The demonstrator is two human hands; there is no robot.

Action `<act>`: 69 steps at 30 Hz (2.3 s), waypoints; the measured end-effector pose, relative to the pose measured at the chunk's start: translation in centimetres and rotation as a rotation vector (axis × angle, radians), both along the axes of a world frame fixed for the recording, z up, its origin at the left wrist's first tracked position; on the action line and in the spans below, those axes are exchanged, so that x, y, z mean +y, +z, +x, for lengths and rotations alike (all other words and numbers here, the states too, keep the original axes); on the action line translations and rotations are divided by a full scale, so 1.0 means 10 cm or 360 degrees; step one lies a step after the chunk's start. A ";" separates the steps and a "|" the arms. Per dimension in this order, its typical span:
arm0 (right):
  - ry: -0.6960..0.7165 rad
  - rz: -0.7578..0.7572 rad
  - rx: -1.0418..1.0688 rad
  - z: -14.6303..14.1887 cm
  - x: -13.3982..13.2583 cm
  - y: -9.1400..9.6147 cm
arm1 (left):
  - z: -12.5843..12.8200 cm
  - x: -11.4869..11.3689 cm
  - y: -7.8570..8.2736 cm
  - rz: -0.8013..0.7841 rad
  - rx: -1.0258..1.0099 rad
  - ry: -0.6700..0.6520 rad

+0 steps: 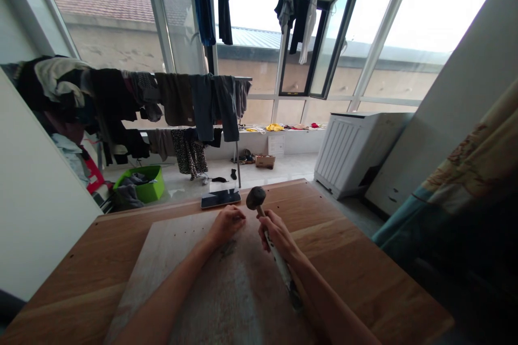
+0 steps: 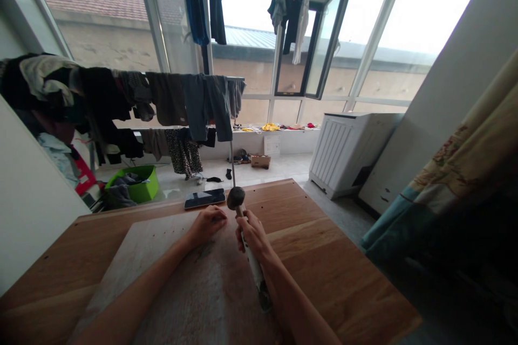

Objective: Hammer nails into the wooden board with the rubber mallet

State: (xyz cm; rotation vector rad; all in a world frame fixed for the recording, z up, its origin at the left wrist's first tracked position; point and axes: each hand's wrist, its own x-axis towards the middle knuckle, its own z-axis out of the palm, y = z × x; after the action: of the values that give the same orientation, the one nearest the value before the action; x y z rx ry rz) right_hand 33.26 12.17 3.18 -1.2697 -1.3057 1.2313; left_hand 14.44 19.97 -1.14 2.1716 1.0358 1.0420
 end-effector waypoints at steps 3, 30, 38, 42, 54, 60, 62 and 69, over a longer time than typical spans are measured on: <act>0.0071 0.0021 0.0051 0.02 -0.04 0.06 | 0.00 0.00 -0.02 0.0009 -0.0011 -0.0004; -0.0006 -0.0058 -0.0170 0.03 0.00 -0.03 | 0.00 -0.01 0.01 -0.0014 -0.0021 -0.0036; -0.0059 -0.0139 -0.0264 0.01 0.07 -0.11 | -0.02 -0.03 0.12 0.0010 0.0181 -0.0043; -0.0064 -0.0154 -0.0266 -0.01 0.09 -0.13 | -0.19 -0.06 0.38 -0.0033 0.0514 -0.0061; -0.0058 -0.0141 -0.0260 0.00 0.08 -0.15 | -0.16 -0.30 0.80 -0.0498 0.1367 -0.0177; -0.0060 -0.0128 -0.0265 0.00 0.07 -0.13 | -0.24 -0.20 0.81 -0.0360 0.1065 -0.0232; -0.0063 -0.0124 -0.0264 0.00 0.07 -0.13 | -0.28 -0.15 0.80 -0.0345 0.0899 -0.0186; -0.0055 -0.0123 -0.0253 0.01 0.08 -0.17 | -0.31 -0.07 0.67 -0.0290 0.0832 -0.0075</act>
State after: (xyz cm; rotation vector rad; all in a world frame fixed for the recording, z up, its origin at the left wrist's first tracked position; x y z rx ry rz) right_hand 33.34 12.99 1.49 -1.4643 -1.3535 1.1860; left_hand 11.32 19.25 5.52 2.3517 1.2367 0.3366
